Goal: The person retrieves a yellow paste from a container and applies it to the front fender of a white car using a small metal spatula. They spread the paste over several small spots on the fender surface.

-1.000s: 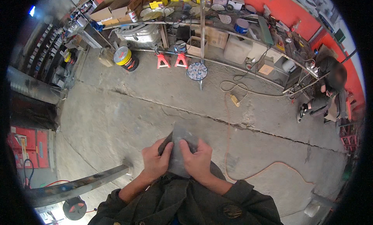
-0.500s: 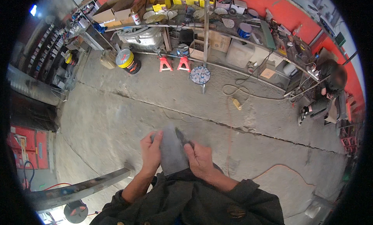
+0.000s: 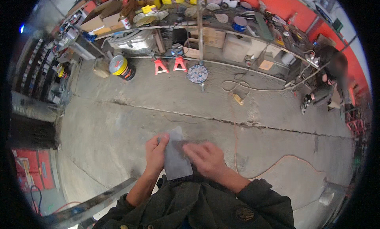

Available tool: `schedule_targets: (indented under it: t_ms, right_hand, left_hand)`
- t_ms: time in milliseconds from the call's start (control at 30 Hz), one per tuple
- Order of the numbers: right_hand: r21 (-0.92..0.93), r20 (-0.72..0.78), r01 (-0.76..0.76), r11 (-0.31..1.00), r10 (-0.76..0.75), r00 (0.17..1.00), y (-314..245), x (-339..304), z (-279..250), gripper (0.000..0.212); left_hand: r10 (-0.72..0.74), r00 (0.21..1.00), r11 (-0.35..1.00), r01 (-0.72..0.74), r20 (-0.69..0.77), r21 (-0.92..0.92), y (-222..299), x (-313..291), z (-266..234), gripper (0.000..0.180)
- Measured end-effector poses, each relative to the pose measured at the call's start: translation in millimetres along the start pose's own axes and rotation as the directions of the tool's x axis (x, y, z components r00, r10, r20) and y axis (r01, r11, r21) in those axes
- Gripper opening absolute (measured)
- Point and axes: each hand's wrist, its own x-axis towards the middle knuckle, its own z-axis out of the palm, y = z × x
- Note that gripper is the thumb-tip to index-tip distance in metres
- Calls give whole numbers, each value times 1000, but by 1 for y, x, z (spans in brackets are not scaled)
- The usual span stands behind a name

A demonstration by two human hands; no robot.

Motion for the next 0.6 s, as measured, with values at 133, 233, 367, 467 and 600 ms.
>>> schedule_targets:
  t_ms: [133,233,367,467,600]
  right_hand:
    - [75,-45,-226,971,230,972,48,-12,20,12]
    - [30,-101,-369,929,370,924,102,-36,33,16]
    - [-379,292,-569,730,678,675,204,-139,82,29]
    - [-526,491,-578,624,778,393,243,-227,113,27]
    - [-421,600,-629,654,720,348,305,-249,122,24]
  left_hand:
    - [97,994,981,-105,55,160,3,18,3,31]
    - [247,961,687,-262,122,678,-26,60,-9,36]
    - [11,986,105,-164,164,981,-167,97,-62,38]
    - [-354,924,14,-150,145,989,-285,68,-96,37]
    - [-554,642,157,-545,530,824,-375,72,-80,45]
